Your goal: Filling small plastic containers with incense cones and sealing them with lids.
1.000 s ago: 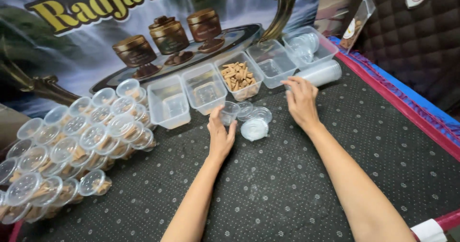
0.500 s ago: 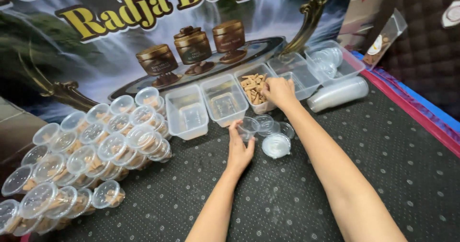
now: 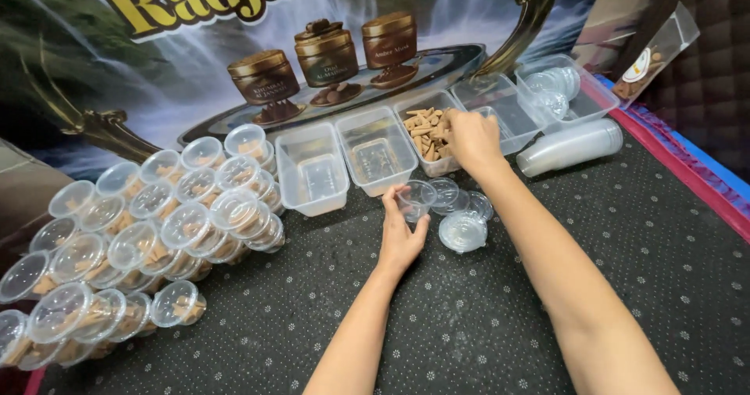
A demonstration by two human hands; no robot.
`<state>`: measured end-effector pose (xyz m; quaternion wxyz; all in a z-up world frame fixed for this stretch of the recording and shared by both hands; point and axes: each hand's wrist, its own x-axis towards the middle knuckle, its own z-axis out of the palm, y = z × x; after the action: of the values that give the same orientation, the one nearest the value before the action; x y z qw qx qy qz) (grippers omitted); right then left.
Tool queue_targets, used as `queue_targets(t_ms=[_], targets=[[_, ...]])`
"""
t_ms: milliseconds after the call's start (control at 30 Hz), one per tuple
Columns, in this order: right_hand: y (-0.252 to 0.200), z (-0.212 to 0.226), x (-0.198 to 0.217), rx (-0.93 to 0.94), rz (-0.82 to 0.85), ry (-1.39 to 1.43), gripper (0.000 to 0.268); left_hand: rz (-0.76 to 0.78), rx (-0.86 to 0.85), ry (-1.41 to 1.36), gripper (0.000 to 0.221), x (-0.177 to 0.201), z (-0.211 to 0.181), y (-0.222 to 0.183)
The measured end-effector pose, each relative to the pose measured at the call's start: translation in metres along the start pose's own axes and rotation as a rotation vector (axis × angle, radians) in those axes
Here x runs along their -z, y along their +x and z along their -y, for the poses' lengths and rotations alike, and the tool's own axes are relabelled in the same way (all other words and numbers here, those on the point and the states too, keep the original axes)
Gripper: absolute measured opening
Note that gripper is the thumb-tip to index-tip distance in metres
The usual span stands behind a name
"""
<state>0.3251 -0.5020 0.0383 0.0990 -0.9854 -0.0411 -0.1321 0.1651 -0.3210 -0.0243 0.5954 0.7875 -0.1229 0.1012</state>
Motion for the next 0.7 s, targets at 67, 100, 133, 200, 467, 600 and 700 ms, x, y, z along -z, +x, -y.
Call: queue_targets(t_ms=[67,100,133,200,467,600,700], targets=[[-0.046,0.032,0.051,0.084,0.067,0.18,0.01,0.008,-0.005,-0.024,0.071,0.001,-0.006,0.001],[-0.069,0.048,0.077,0.169,0.13,0.364,0.011,0.015,-0.012,-0.044,0.071,0.002,-0.009,0.001],[-0.074,0.048,0.068,0.166,0.133,0.362,0.011,0.017,-0.01,-0.047,0.071,0.002,-0.009,-0.001],[-0.083,0.049,0.05,0.24,0.309,0.363,0.008,0.034,-0.013,-0.039,0.073,0.002,-0.01,-0.002],[-0.083,0.045,-0.011,0.31,0.356,0.052,0.007,0.106,-0.004,-0.011,0.073,0.006,-0.017,-0.005],[-0.086,0.045,-0.013,0.291,0.427,0.018,0.006,0.138,0.028,-0.012,0.077,0.007,-0.008,-0.002],[-0.076,0.045,-0.008,0.298,0.402,0.177,0.009,0.105,0.048,-0.05,0.078,0.008,-0.017,-0.002]])
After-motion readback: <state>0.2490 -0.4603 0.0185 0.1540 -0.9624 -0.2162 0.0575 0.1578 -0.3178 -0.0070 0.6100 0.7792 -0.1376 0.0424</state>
